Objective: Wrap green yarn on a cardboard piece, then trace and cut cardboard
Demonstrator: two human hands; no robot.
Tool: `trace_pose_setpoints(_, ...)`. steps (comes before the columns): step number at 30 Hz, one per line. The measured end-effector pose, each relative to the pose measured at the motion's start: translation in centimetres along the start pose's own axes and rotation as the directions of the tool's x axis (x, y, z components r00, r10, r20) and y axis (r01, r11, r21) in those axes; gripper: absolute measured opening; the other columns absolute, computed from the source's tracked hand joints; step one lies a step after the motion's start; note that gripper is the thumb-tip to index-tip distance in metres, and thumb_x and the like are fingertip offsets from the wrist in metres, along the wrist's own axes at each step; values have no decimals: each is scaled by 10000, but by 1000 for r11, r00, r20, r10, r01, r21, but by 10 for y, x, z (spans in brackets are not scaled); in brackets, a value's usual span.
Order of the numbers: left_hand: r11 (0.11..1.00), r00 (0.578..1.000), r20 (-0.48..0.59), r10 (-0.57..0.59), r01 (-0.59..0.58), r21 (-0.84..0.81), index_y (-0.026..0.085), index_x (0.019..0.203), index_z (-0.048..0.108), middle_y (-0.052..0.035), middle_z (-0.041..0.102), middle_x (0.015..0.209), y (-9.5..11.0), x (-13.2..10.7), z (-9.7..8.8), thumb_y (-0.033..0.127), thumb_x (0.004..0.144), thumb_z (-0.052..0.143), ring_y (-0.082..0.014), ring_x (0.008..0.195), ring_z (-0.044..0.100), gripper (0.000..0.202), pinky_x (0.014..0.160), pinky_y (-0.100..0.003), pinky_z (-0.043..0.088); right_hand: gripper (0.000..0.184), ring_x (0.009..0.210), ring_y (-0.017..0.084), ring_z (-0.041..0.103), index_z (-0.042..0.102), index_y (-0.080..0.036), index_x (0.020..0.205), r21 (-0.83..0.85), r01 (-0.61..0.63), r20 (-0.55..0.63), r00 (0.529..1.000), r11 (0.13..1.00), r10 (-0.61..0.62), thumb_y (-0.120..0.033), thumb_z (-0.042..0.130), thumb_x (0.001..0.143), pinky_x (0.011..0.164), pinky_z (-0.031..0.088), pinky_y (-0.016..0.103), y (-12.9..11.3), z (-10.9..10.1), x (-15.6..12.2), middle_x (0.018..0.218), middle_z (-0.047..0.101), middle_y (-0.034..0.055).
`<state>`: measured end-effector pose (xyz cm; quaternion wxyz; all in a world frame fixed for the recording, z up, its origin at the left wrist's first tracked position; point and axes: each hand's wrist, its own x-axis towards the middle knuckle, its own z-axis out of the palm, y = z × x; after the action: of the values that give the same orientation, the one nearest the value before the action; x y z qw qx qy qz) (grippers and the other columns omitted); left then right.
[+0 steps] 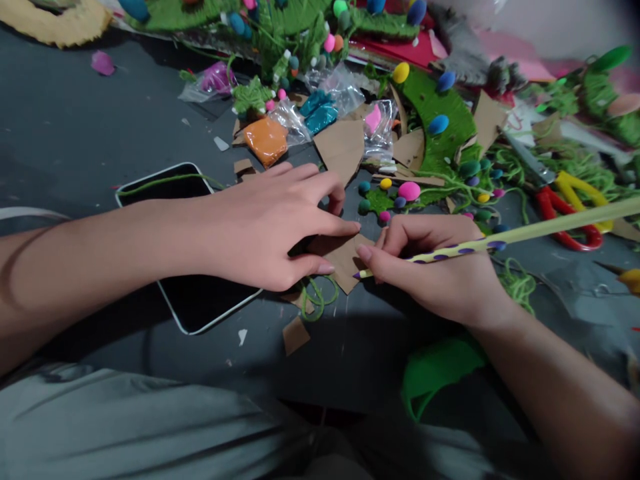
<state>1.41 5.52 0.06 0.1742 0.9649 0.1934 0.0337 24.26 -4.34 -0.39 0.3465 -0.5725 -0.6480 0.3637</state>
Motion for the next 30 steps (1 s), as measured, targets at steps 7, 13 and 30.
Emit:
trace_pose_setpoints(7,1000,1000,6,-18,18,-20,361,1332,764,-97,610,1270,1,0,0,564,886,676,-372,1175,584,498,1059,-552,430,344,525,123,593,631,-222,577,2,10,-63,998,1000,-10,-238,819,864,494,439,257,2,0,3,566,682,-11)
trace_pose_setpoints(13,1000,1000,12,-11,11,12,338,1366,750,-114,617,1297,1,0,0,569,912,661,-368,1165,591,517,1022,-527,434,351,512,115,574,630,-216,569,19,0,-5,1000,1000,0,-244,843,846,473,401,249,0,-1,1,557,670,-12)
trace_pose_setpoints(30,915,943,-135,-304,250,-318,223,1052,744,-61,771,1028,36,-8,-43,327,953,657,-208,885,665,168,820,-363,473,177,1064,302,736,824,-280,1077,-405,305,-149,908,862,-392,-329,709,951,973,589,464,17,-78,4,1105,799,115)
